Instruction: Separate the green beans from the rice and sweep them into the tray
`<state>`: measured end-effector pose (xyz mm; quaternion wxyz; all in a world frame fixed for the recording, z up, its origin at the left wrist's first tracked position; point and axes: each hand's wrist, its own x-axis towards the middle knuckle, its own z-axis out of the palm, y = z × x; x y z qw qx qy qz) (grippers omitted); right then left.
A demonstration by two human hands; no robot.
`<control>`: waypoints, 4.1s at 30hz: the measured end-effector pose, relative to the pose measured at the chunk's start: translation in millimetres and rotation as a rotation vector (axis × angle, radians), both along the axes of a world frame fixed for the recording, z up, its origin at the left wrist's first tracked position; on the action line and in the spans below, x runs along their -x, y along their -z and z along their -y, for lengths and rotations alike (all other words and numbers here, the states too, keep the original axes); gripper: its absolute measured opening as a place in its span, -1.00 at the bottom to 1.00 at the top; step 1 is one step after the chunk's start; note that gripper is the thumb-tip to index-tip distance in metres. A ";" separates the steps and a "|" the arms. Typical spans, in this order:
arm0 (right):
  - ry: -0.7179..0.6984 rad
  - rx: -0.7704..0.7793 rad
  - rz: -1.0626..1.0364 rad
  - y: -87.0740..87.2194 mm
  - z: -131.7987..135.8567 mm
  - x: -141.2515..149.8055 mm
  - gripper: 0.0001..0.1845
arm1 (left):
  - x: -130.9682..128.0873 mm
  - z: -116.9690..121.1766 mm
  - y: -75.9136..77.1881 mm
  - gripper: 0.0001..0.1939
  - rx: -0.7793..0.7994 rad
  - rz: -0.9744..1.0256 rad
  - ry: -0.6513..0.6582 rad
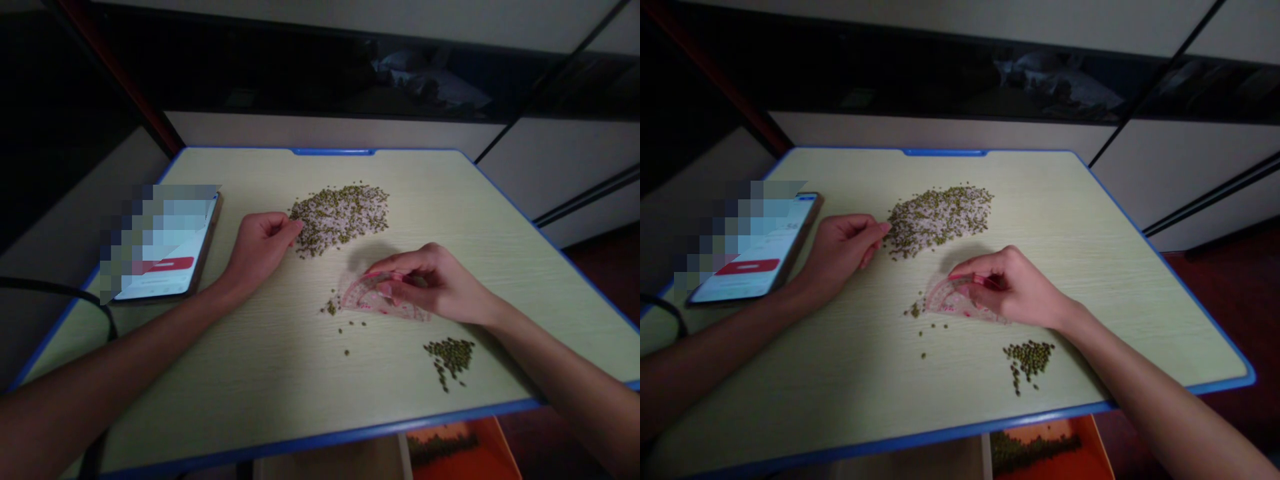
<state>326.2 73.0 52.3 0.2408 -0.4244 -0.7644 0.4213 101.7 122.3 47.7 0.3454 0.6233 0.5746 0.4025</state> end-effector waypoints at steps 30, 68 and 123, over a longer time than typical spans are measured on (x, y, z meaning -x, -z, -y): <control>0.046 0.112 -0.030 -1.3 2.5 0.7 -0.69 | -0.3 0.4 1.1 -0.66 0.004 -0.016 -0.009; 0.206 0.135 -0.072 -2.5 1.9 0.4 -0.75 | -0.8 0.3 -0.2 -0.67 0.012 -0.029 -0.016; 0.264 -0.081 0.037 5.3 1.4 4.6 -0.74 | -0.5 0.7 -1.0 -0.66 0.011 -0.017 0.002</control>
